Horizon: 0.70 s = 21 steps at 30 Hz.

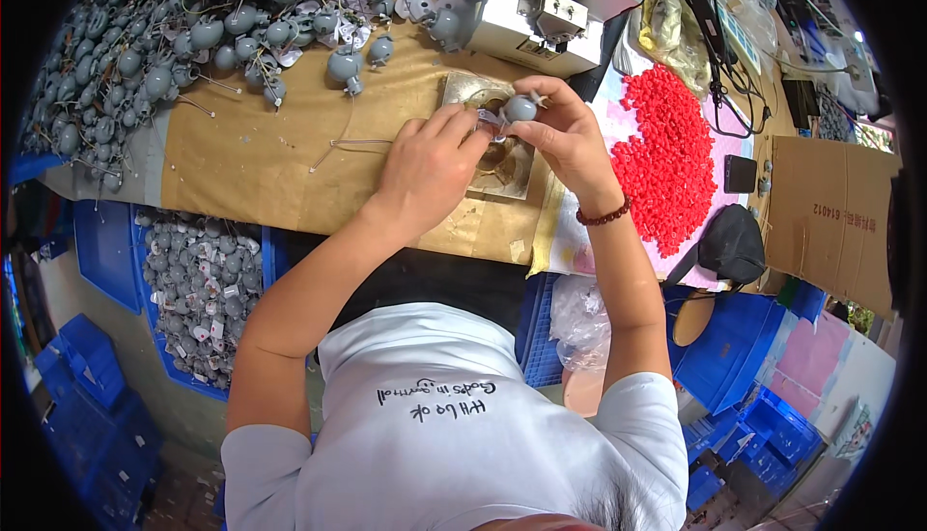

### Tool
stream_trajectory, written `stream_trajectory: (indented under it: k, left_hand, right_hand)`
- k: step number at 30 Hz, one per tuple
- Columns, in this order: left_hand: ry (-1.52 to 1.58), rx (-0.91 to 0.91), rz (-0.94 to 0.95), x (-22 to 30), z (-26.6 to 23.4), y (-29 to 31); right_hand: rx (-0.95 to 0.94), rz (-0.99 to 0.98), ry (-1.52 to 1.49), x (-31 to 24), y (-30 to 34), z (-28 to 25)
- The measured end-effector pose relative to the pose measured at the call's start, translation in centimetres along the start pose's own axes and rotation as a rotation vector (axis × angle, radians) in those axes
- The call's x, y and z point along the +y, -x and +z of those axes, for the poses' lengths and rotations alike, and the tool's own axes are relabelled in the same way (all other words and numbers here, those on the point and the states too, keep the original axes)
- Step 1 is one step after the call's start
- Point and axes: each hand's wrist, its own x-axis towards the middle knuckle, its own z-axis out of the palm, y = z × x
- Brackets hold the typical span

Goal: Assemble small plastic components by inserting metal parts and securing them using a powered screwdriver.

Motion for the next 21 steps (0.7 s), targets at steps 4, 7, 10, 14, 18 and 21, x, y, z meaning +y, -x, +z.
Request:
stream_trajectory:
  k: [4, 7, 10, 14, 18, 21]
  left_hand:
    - [0.059, 0.0, 0.005, -0.3, -0.4, 0.1]
    - [0.095, 0.016, 0.019, -0.6, -0.5, -0.1]
    - [0.121, 0.023, 0.021, -0.7, -0.7, -0.2]
    - [0.142, 0.008, 0.026, -0.8, -1.1, -0.7]
    - [0.125, -0.012, 0.023, -0.6, -1.3, -1.1]
    - [0.12, 0.002, 0.038, -0.6, -1.2, -1.3]
  right_hand:
    - [-0.051, 0.102, 0.25, -1.5, -0.8, 0.1]
    - [-0.021, 0.165, 0.621, -2.0, -1.0, 0.1]
    - [-0.004, 0.177, 0.807, -2.2, -1.3, 0.5]
    - [0.011, 0.04, 0.905, -1.3, -1.3, 0.2]
    - [-0.013, -0.086, 0.82, -0.6, -0.5, -0.5]
    - [0.02, -0.081, 0.839, 0.1, 0.0, -0.7]
